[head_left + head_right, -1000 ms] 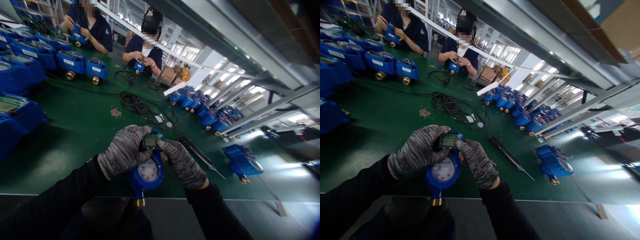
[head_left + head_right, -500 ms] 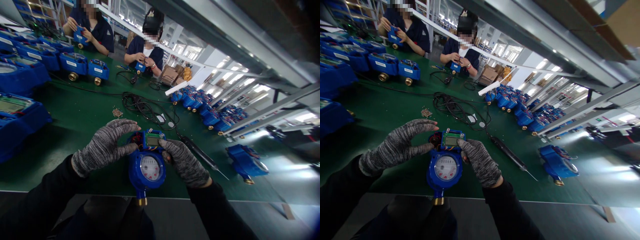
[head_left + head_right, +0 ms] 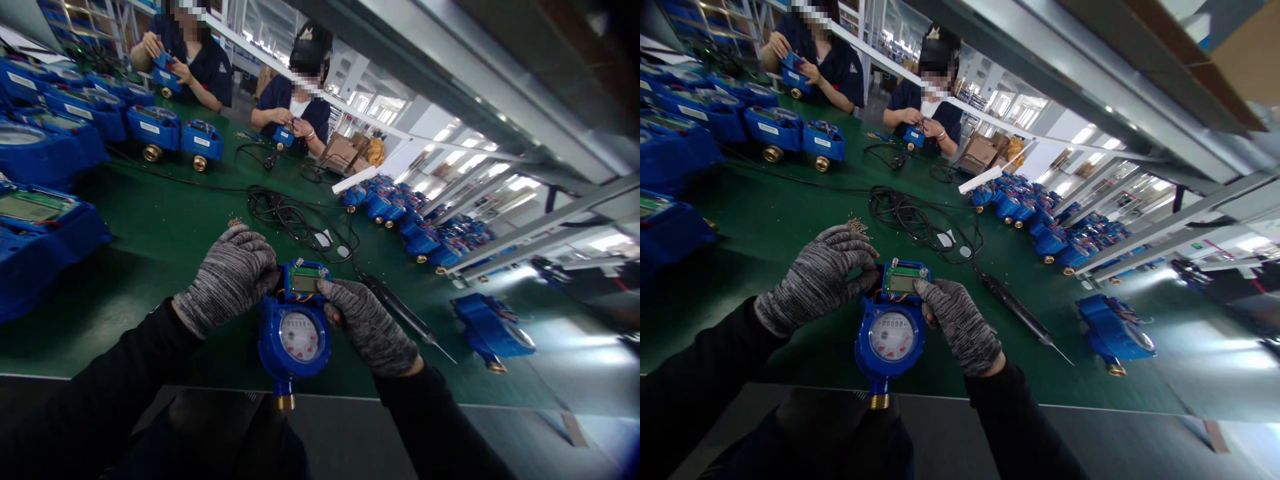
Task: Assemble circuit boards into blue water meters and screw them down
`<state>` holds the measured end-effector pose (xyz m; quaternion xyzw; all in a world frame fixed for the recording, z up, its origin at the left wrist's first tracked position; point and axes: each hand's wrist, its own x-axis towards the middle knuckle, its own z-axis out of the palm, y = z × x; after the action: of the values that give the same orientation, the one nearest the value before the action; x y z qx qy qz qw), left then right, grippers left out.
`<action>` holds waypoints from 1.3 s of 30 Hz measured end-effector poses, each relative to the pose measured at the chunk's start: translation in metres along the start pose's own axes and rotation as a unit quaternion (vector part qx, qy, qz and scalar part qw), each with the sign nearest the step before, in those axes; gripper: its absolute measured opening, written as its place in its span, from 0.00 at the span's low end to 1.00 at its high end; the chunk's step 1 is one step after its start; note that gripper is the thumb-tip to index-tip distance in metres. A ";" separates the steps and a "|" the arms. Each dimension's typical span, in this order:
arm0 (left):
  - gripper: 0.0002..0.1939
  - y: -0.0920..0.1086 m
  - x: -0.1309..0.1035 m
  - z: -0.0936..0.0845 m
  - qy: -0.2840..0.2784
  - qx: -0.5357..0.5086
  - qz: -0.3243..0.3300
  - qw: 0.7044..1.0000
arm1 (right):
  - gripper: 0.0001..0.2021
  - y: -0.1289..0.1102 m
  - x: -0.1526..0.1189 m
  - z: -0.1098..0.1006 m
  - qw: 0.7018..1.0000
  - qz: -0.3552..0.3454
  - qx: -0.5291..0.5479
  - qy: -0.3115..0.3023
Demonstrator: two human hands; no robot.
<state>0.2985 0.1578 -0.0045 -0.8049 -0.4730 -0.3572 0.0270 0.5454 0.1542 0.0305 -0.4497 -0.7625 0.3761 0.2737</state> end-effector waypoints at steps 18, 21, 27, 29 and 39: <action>0.20 0.066 -0.049 0.011 0.041 0.000 -0.107 0.993 | 0.24 -0.001 0.004 0.004 0.994 0.087 0.060 -0.001; 0.21 0.063 -0.046 0.015 0.013 -0.041 -0.126 0.991 | 0.25 0.000 0.003 0.004 0.995 0.081 0.052 -0.003; 0.20 0.055 -0.040 0.024 0.022 -0.088 -0.152 0.984 | 0.19 -0.008 0.001 -0.001 1.000 0.003 -0.019 0.013; 0.18 0.051 -0.039 0.025 0.030 -0.096 -0.151 0.983 | 0.22 -0.017 0.001 -0.001 0.999 0.040 -0.005 0.006; 0.10 0.045 -0.050 0.014 0.130 -0.100 -0.139 0.977 | 0.20 -0.026 0.000 0.000 0.998 0.054 -0.007 0.010</action>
<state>0.3262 0.1013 -0.0315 -0.6770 -0.5345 -0.5041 -0.0420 0.5329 0.1459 0.0511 -0.4953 -0.7371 0.3808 0.2575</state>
